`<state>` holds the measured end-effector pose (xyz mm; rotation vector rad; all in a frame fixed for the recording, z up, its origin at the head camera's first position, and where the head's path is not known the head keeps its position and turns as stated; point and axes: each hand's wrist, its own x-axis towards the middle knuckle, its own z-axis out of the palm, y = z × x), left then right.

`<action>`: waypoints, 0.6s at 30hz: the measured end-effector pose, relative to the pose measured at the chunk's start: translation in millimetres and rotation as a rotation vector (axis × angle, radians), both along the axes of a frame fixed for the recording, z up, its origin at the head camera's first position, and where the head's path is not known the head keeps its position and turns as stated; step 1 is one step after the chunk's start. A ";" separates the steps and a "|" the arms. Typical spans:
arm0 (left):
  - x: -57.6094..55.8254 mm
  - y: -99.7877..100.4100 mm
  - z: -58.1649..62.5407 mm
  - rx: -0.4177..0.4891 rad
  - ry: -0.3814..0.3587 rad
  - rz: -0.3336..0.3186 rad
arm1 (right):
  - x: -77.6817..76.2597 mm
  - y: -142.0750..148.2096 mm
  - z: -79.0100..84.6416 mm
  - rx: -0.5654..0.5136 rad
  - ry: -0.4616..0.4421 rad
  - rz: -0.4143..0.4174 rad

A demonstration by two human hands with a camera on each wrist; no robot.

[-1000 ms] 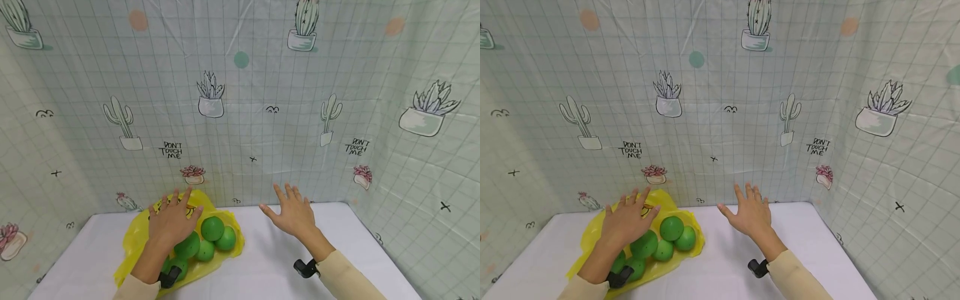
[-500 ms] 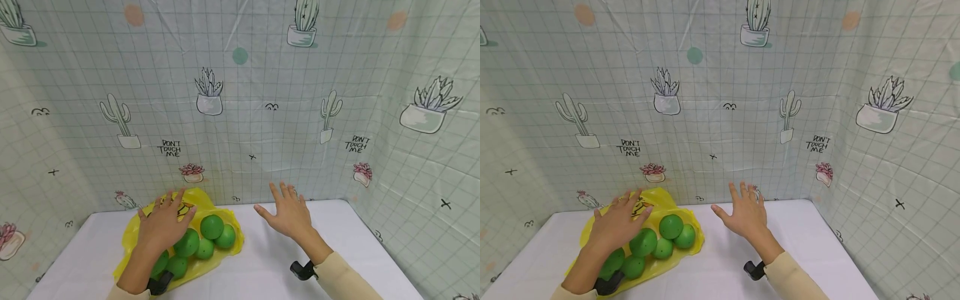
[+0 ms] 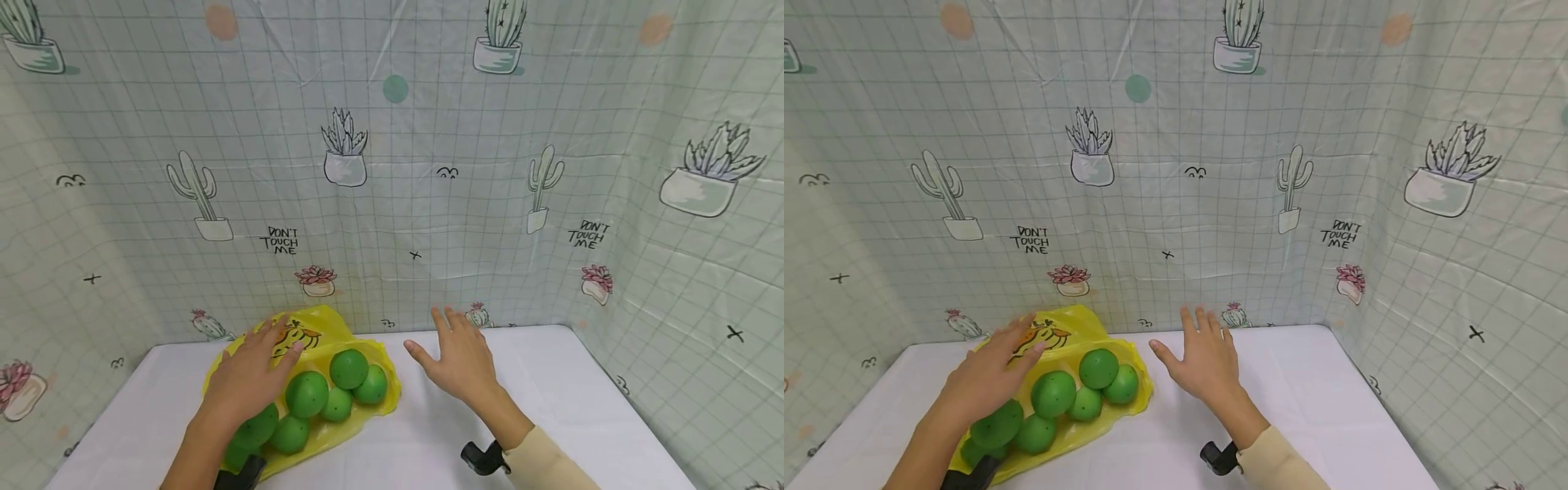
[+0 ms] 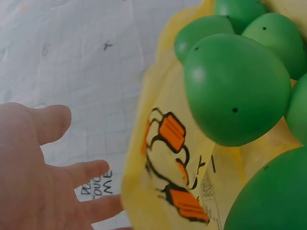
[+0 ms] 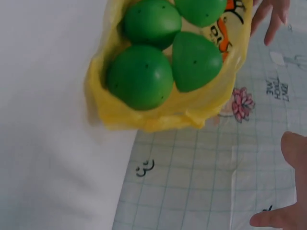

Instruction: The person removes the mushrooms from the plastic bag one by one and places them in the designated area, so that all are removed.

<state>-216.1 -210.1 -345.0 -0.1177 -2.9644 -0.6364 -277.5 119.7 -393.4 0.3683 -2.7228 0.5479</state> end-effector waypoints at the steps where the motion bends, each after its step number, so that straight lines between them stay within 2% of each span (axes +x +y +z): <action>1: 2.0 -1.9 0.7 0.016 0.003 -0.009 | 1.8 -2.6 0.2 -0.015 0.010 0.006; 7: 14.3 -13.7 4.1 0.078 -0.008 -0.008 | 10.8 -19.0 1.1 -0.101 0.043 0.039; 13: 22.5 -22.6 5.9 0.132 0.013 -0.010 | 17.0 -35.1 -1.4 -0.163 0.051 0.073; 18: 27.8 -28.5 4.9 0.199 -0.014 -0.035 | 22.8 -48.2 -4.4 -0.217 0.040 0.101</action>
